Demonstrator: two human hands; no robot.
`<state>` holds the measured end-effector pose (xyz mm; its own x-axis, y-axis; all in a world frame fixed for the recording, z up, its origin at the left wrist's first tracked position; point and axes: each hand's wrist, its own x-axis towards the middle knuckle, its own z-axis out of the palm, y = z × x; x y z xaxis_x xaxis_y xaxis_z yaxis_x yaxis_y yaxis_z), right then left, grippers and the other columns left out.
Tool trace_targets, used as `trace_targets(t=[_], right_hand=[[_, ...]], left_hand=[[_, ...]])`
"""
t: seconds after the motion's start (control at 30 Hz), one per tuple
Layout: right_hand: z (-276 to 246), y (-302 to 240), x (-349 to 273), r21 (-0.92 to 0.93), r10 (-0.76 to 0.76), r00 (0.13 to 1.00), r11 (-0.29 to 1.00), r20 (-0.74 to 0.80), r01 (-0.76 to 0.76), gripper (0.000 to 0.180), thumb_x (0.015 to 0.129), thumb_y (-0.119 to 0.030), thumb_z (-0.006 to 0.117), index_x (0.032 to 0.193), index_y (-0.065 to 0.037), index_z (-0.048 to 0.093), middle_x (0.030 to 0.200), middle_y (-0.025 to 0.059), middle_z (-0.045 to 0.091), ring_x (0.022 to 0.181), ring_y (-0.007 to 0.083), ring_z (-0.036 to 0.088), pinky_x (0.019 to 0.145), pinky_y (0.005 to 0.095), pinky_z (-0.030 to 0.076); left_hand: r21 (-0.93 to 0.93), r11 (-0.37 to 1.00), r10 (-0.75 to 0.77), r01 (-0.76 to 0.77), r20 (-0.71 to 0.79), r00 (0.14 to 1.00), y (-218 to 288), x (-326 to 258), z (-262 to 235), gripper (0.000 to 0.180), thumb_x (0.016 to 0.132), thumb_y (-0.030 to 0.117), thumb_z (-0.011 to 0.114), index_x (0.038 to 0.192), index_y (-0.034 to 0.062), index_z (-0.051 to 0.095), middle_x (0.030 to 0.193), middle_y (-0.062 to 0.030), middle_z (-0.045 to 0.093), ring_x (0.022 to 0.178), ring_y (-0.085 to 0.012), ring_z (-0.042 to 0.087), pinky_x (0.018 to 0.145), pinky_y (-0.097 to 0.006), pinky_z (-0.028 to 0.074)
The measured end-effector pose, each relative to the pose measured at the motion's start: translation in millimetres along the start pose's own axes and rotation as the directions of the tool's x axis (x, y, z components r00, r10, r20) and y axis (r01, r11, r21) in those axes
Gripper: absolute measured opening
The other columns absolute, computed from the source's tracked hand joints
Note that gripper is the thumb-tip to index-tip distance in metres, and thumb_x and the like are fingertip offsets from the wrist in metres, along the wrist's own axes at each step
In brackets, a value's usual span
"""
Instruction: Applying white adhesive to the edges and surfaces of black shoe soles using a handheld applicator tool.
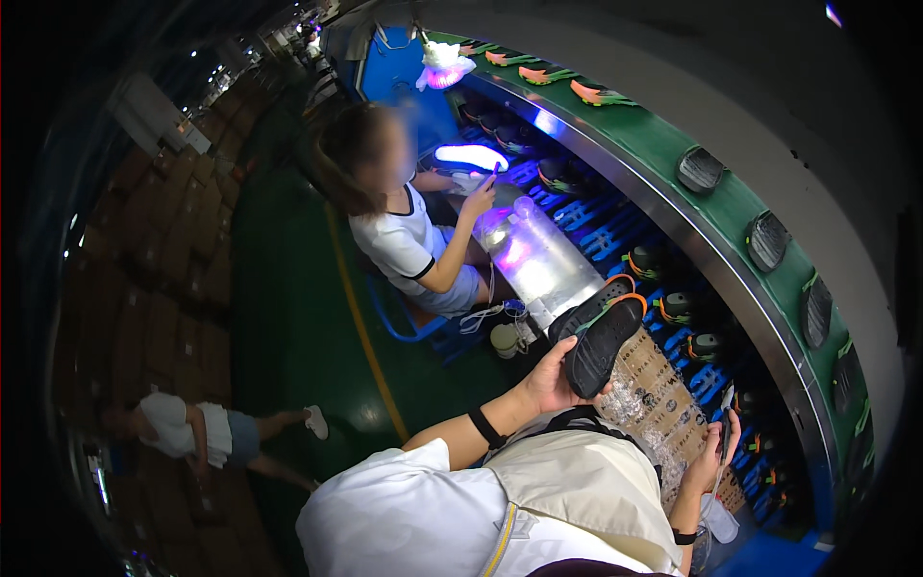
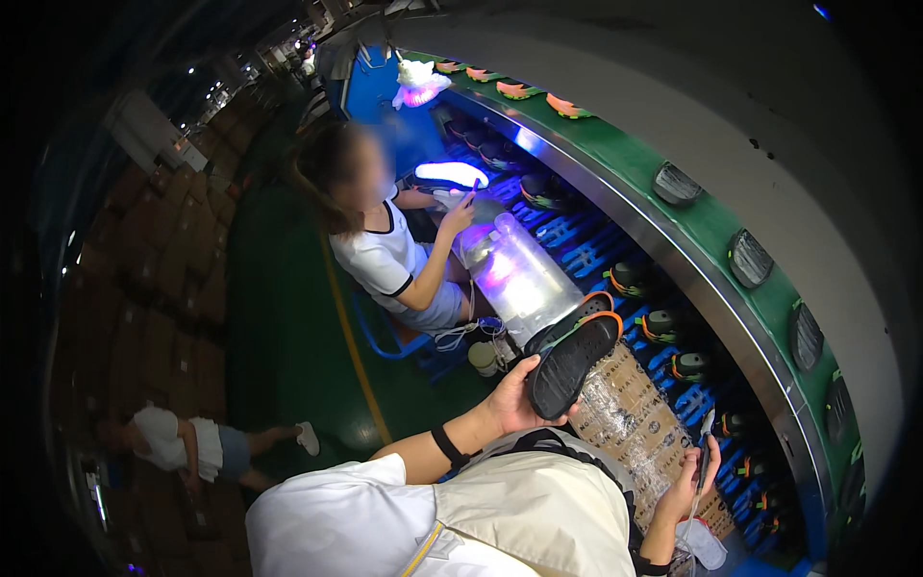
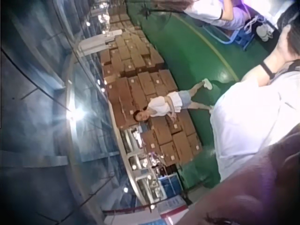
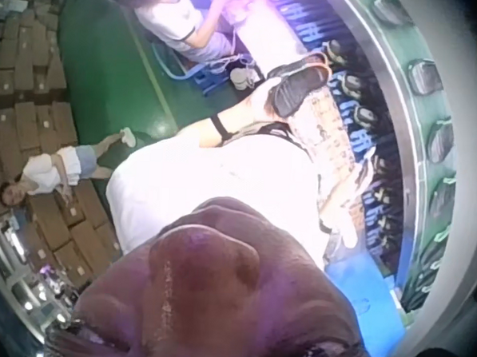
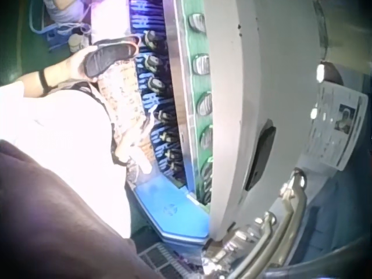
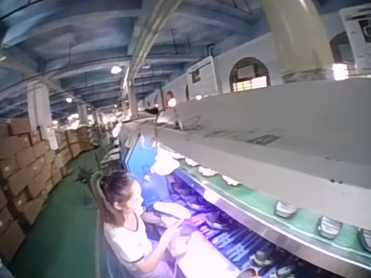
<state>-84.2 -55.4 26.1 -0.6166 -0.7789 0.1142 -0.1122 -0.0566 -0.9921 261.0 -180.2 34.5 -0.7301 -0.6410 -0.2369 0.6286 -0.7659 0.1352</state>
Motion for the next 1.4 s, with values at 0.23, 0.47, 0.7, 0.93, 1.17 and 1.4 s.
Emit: trace_targets(t=[0.23,0.47,0.7,0.93,1.17,1.4], right_hand=[[4,-3,0,-0.032,0.003,1.000,0.999,-0.005,-0.004,0.042,0.105,-0.009,0.060,0.147,-0.006,0.059,0.097,-0.0011,0.062,0.084,0.0071,0.052,0.077,0.0224,0.042],[2,-9,-7,-0.033,0.040,0.999,0.999,-0.017,-0.041,0.040,0.104,-0.006,0.062,0.145,-0.005,0.060,0.101,0.0003,0.063,0.090,0.0085,0.058,0.083,0.0236,0.047],[5,-15,-13,-0.004,0.006,1.000,1.000,-0.007,-0.007,0.036,0.105,-0.007,0.062,0.141,-0.005,0.062,0.099,-0.0003,0.063,0.086,0.0076,0.056,0.078,0.0233,0.045],[8,-19,-23,-0.007,0.018,0.999,1.000,-0.031,-0.018,0.037,0.104,-0.006,0.062,0.141,-0.006,0.062,0.098,0.0002,0.064,0.086,0.0079,0.057,0.078,0.0235,0.045],[11,-23,-28,-0.089,-0.006,1.000,0.996,-0.018,0.004,0.037,0.104,-0.005,0.063,0.141,-0.006,0.062,0.099,0.0006,0.065,0.086,0.0079,0.058,0.078,0.0233,0.046],[4,-15,-41,-0.021,0.049,0.996,0.999,-0.075,-0.050,0.037,0.104,-0.005,0.062,0.141,-0.005,0.061,0.101,0.0007,0.065,0.086,0.0072,0.057,0.078,0.0231,0.047]], left_hand=[[0.173,0.978,0.096,-0.116,0.120,0.988,-9,-1,43,0.080,0.094,0.055,0.078,0.152,0.0064,0.053,0.140,-0.0181,0.066,0.130,-0.0341,0.064,0.108,-0.050,0.055],[0.525,0.727,0.359,-0.442,0.258,0.897,11,-1,86,0.098,0.089,0.047,0.086,0.160,-0.0029,0.040,0.151,-0.0202,0.058,0.138,-0.0346,0.060,0.117,-0.049,0.049],[0.147,0.977,0.133,-0.157,0.158,0.978,27,-8,66,0.090,0.101,0.068,0.053,0.160,0.0016,0.043,0.145,-0.0324,0.058,0.119,-0.0460,0.069,0.091,-0.053,0.064],[0.308,0.951,-0.084,-0.034,0.361,0.929,57,24,105,0.095,0.098,0.076,0.051,0.158,0.0030,0.046,0.134,-0.0301,0.064,0.111,-0.0399,0.072,0.079,-0.047,0.065],[0.212,0.776,0.545,-0.594,0.249,0.801,146,150,200,0.090,0.109,0.060,0.051,0.161,-0.0095,0.028,0.157,-0.0416,0.040,0.135,-0.0514,0.059,0.114,-0.052,0.054],[0.828,0.296,0.686,-0.476,0.163,0.709,128,166,144,0.048,0.108,0.018,0.065,0.145,-0.0104,0.054,0.134,-0.0247,0.067,0.116,-0.0329,0.074,0.090,-0.039,0.064]])
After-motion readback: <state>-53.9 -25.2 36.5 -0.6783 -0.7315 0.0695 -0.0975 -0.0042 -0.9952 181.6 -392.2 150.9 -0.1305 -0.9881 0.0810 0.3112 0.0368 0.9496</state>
